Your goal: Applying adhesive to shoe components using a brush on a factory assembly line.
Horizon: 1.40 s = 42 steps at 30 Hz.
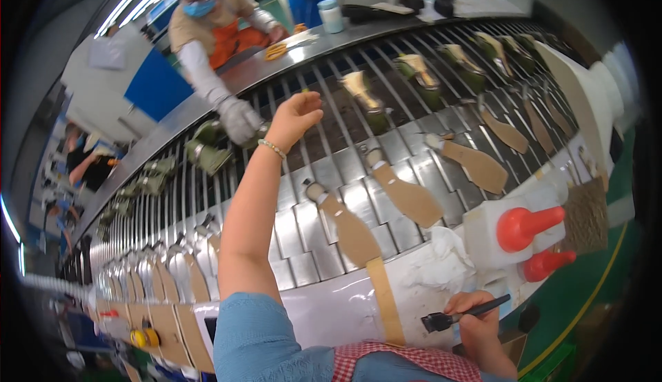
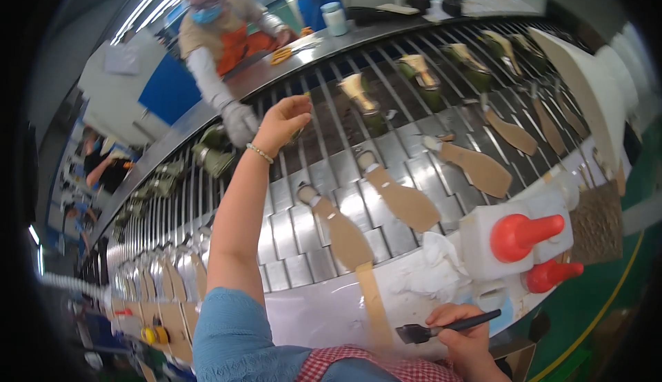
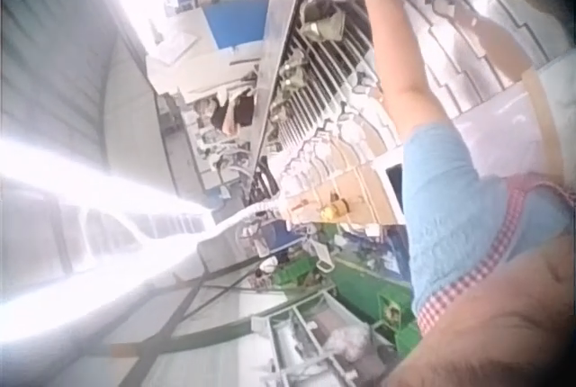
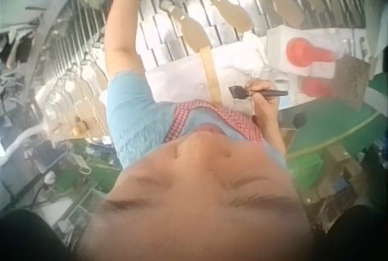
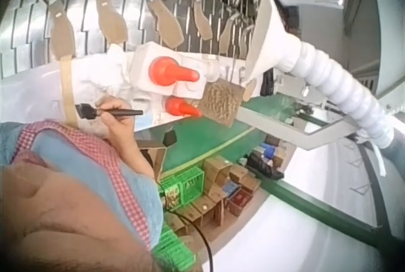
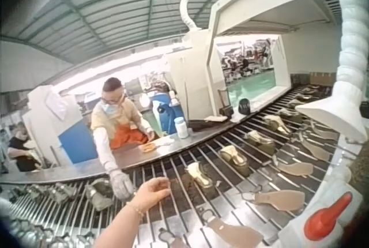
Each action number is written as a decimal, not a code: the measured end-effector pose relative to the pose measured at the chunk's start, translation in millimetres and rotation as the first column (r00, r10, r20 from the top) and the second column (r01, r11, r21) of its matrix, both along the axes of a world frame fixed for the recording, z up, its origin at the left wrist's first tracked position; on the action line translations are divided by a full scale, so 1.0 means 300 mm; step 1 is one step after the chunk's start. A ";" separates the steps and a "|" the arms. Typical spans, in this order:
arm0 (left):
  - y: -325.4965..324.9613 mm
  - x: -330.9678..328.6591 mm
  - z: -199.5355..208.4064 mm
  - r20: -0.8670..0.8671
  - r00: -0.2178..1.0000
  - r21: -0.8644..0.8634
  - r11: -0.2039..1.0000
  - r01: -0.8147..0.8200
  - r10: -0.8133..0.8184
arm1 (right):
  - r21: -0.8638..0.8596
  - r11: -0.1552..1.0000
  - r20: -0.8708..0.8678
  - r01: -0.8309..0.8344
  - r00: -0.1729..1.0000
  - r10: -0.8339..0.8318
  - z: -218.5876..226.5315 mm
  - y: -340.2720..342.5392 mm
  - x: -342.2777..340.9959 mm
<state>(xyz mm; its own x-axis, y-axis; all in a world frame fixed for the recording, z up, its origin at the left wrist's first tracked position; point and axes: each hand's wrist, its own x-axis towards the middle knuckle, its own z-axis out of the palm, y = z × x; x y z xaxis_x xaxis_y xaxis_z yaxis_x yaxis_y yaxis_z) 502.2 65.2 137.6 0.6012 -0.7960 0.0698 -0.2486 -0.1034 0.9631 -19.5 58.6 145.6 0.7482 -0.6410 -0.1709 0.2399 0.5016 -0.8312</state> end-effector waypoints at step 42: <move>0.970 -1.025 0.063 -0.514 0.851 -0.277 0.919 -0.281 0.105 | -0.839 0.441 -0.524 -0.319 0.691 -0.498 0.014 -0.156 -0.237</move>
